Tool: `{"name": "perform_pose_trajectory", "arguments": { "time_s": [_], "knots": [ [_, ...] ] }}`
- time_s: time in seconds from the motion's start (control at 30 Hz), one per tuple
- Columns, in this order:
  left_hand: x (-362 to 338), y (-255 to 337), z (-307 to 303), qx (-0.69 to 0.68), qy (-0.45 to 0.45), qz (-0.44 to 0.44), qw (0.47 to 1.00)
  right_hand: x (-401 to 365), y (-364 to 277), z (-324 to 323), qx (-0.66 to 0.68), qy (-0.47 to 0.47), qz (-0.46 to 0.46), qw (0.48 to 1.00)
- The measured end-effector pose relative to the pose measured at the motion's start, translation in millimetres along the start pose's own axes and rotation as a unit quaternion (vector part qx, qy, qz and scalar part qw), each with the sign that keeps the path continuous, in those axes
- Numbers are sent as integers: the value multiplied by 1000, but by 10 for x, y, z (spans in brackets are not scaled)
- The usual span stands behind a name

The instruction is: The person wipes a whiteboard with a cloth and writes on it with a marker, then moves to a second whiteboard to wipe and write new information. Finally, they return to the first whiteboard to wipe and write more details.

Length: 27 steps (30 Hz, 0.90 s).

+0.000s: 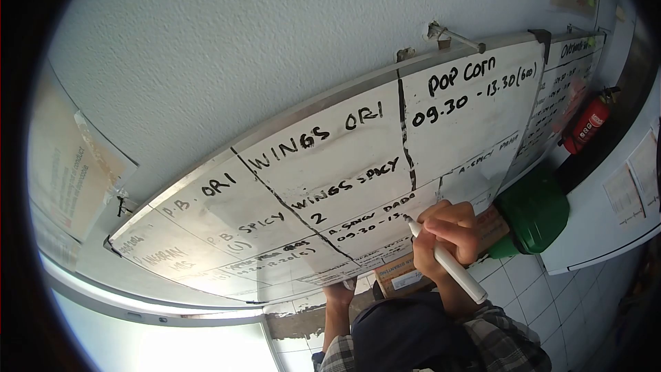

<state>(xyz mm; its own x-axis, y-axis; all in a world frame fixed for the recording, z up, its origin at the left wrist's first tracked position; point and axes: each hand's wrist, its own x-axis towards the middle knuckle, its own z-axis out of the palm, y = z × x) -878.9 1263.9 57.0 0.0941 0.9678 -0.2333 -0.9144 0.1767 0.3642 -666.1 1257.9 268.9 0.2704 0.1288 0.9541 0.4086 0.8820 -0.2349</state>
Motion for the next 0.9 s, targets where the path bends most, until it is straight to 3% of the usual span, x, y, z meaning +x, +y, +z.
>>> {"name": "perform_pose_trajectory", "arguments": {
  "time_s": [0.13, 0.2, 0.3, 0.37, 0.43, 0.5, 0.57, 0.67, 0.77, 0.9],
  "knots": [
    [15, 16, -78, -26, -72, -26, 997, 45, -1, -36, -33, -49, -7, 998],
    [-13, -6, 32, 1, 33, 4, 999, 42, 13, -42, -55, -57, -9, 997],
    [-21, -6, 69, -4, 34, 4, 999, 16, 21, -32, -42, -44, 7, 998],
    [-24, -1, 80, -3, 49, 3, 999, -4, 34, -3, -6, 17, 9, 1000],
    [-16, -2, 49, -4, 64, 3, 998, 12, 26, -22, 2, 3, 13, 1000],
    [-14, 9, -5, -31, 24, -20, 999, -2, 38, -42, 9, -11, 19, 1000],
    [-14, -10, 72, -20, 55, -8, 998, -36, 90, -35, 14, 41, 23, 999],
    [-37, -33, 172, -10, 99, 8, 995, 72, 30, -103, -45, -29, -8, 999],
    [-17, -17, 84, -1, 92, 8, 996, 33, 73, -91, -18, 10, 10, 1000],
    [-14, -28, 138, -5, 77, 16, 997, 115, 30, -101, 3, -9, 5, 1000]
  ]
}}
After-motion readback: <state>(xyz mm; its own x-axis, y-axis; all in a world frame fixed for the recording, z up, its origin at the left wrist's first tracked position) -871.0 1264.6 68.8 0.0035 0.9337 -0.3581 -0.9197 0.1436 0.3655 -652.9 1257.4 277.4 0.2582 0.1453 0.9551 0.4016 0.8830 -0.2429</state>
